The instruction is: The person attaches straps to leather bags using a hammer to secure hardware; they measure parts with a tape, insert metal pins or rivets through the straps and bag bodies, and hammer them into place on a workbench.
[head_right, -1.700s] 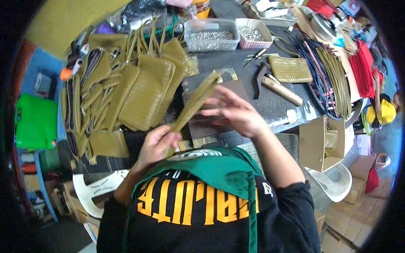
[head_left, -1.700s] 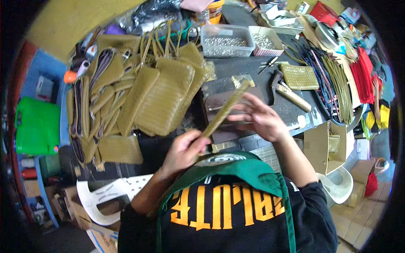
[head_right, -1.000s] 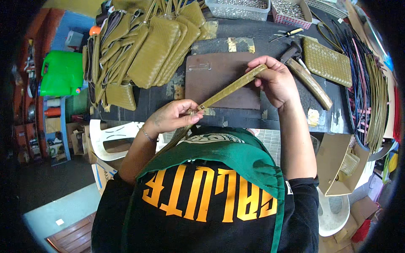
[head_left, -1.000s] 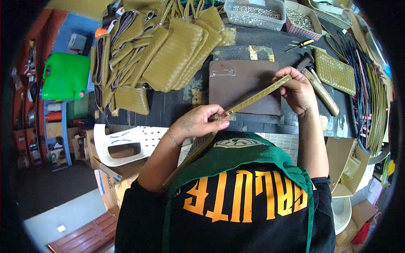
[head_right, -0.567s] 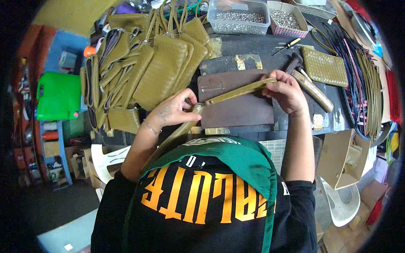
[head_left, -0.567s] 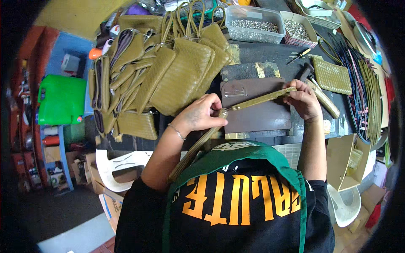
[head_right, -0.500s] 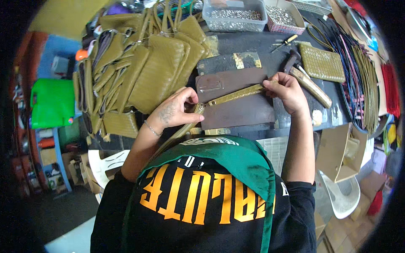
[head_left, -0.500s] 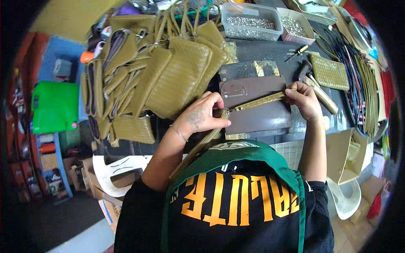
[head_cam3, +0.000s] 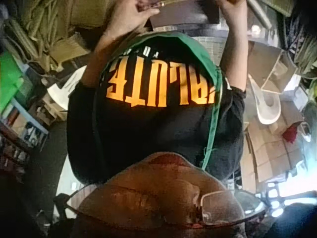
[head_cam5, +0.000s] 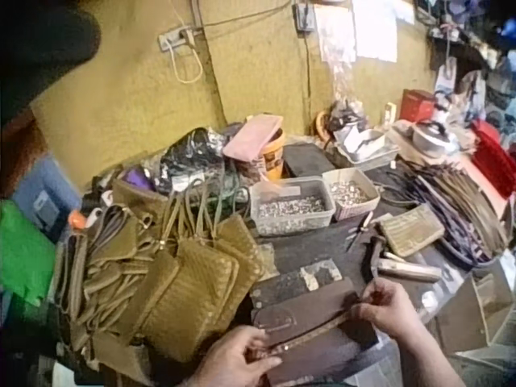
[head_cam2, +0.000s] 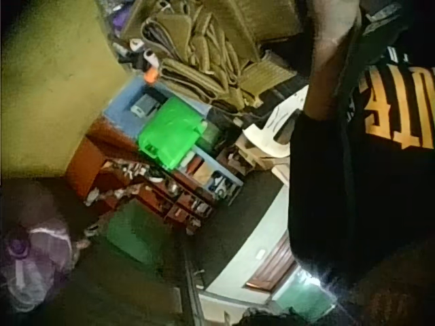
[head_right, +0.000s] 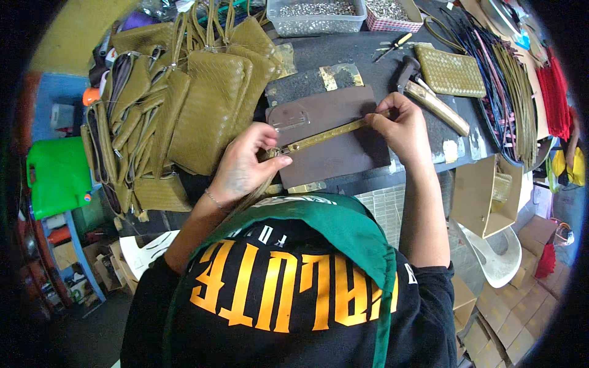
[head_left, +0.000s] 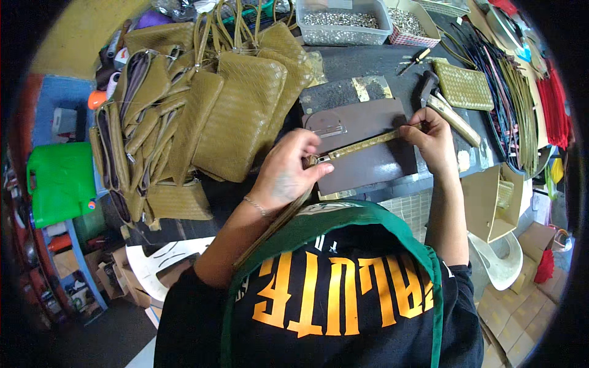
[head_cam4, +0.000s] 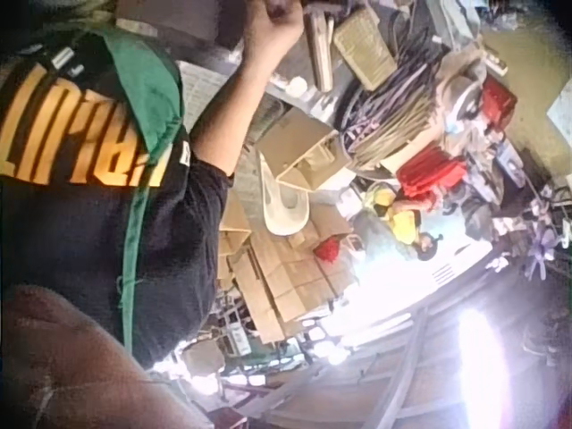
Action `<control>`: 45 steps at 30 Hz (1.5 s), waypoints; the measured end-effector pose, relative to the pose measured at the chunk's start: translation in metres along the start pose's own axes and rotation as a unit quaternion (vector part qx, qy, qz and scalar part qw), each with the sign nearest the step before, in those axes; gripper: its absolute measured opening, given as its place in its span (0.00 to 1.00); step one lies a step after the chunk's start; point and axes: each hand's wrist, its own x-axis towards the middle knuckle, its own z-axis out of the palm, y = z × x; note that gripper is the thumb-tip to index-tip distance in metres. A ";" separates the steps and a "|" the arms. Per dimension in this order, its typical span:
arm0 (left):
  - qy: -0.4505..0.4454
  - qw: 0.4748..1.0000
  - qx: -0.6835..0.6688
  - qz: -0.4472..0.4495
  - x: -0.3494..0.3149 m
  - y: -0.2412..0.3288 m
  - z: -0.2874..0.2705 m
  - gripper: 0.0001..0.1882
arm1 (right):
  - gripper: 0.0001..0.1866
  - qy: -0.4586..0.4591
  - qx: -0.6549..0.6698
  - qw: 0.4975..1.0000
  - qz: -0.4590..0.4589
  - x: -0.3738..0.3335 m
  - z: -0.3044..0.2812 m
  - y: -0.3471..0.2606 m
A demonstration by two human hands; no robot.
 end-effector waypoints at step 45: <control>0.000 0.996 0.032 0.083 0.010 -0.009 -0.004 0.06 | 0.12 -0.031 -0.318 0.879 -0.353 -0.024 0.061 -0.036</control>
